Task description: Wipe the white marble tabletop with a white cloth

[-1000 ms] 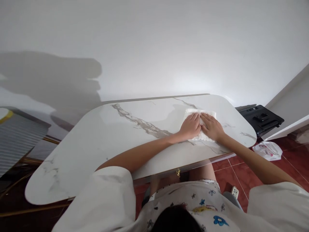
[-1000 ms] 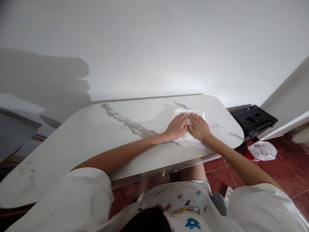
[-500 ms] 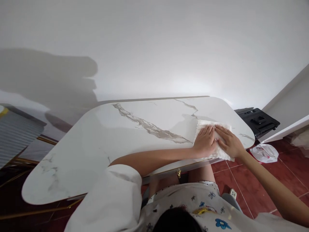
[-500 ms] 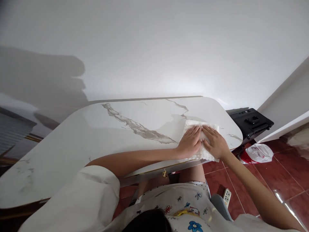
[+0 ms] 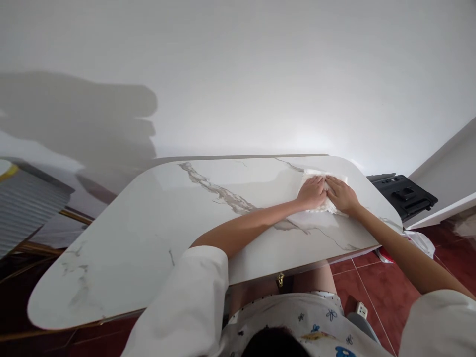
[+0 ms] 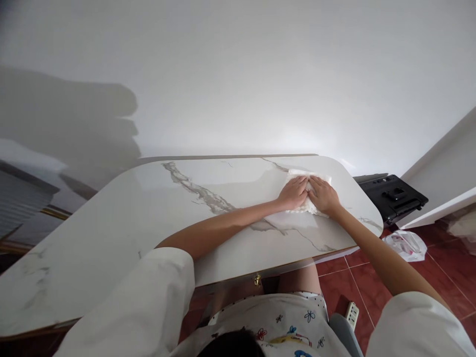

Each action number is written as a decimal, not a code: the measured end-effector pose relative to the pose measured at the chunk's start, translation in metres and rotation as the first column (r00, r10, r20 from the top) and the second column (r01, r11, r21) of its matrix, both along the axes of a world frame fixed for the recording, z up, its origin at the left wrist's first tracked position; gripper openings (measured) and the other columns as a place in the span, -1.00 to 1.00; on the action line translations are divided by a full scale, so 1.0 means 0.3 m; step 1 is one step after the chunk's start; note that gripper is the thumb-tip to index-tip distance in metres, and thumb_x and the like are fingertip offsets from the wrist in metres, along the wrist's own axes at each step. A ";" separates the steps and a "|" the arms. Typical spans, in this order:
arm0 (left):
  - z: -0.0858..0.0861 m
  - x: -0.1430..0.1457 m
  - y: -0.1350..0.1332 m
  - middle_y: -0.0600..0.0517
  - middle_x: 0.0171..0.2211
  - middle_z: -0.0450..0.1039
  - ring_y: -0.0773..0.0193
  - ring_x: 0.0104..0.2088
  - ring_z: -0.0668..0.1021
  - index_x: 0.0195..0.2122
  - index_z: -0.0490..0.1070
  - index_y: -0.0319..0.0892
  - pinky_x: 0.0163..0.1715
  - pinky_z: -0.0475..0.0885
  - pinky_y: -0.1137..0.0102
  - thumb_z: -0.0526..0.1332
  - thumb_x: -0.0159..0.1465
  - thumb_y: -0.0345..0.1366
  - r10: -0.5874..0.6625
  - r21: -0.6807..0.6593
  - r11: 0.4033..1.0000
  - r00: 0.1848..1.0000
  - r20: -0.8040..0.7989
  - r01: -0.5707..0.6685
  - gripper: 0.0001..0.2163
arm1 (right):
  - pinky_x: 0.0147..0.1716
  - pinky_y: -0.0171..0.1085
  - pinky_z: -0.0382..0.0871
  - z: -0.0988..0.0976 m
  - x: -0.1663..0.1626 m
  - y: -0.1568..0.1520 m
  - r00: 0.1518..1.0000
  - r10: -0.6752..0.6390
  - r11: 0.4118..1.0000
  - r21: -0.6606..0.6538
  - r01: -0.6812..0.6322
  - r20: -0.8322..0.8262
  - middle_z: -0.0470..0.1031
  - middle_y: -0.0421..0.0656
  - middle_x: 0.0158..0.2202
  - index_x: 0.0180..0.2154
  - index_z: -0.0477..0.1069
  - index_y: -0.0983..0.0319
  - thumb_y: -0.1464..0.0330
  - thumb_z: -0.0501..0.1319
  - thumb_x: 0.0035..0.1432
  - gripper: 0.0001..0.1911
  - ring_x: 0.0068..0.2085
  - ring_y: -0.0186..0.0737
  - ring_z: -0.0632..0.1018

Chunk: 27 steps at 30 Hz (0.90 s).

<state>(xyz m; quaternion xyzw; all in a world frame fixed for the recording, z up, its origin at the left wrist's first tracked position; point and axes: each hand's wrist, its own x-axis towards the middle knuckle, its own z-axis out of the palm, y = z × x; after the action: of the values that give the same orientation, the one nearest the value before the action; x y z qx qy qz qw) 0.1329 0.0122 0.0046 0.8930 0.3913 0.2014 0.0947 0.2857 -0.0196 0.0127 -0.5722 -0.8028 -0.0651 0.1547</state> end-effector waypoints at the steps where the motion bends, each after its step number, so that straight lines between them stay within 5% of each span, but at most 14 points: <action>1: -0.004 -0.016 0.022 -0.20 0.26 0.16 0.13 0.28 0.18 0.22 0.13 -0.38 0.27 0.07 0.19 -0.13 0.31 -0.34 0.011 0.016 1.000 1.000 0.005 -0.011 -0.53 | 0.20 -0.01 0.20 0.000 -0.018 0.025 1.000 0.000 1.000 -0.007 0.000 -0.002 0.28 -0.03 0.23 0.19 0.24 0.30 0.35 -0.05 0.23 -0.49 0.24 -0.04 0.28; 8: 0.003 -0.110 0.178 -0.19 0.17 0.29 0.15 0.21 0.29 0.11 0.26 -0.36 0.24 0.14 0.26 -0.08 0.27 -0.38 0.084 0.077 0.993 0.996 0.030 -0.086 -0.59 | 0.21 -0.02 0.18 0.016 -0.119 0.205 0.998 0.018 0.998 -0.059 -0.021 -0.053 0.25 -0.07 0.24 0.19 0.25 0.28 0.37 -0.04 0.22 -0.49 0.25 -0.04 0.26; 15: -0.015 -0.152 0.348 -0.25 0.22 0.20 0.11 0.25 0.24 0.17 0.17 -0.42 0.24 0.10 0.21 -0.11 0.31 -0.36 0.101 0.151 0.985 0.991 -0.086 -0.087 -0.56 | 0.19 -0.05 0.21 0.025 -0.169 0.361 0.993 0.024 0.997 -0.065 -0.032 -0.117 0.27 -0.10 0.23 0.15 0.29 0.24 0.38 -0.02 0.21 -0.52 0.23 -0.06 0.28; 27: -0.035 -0.076 0.514 -0.28 0.16 0.28 0.07 0.20 0.31 0.10 0.24 -0.42 0.19 0.18 0.21 -0.09 0.31 -0.40 0.166 0.207 0.968 0.980 -0.107 -0.141 -0.62 | 0.20 -0.10 0.18 0.003 -0.099 0.552 0.984 0.008 0.995 -0.093 -0.025 -0.179 0.28 -0.12 0.23 0.16 0.31 0.25 0.34 -0.01 0.21 -0.51 0.23 -0.09 0.29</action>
<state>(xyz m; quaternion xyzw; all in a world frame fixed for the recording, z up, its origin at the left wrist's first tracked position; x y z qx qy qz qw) 0.1102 0.1665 -0.0060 0.8756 0.4424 0.1906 -0.0348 0.2560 0.1459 0.0136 -0.5758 -0.7926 0.0258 0.1991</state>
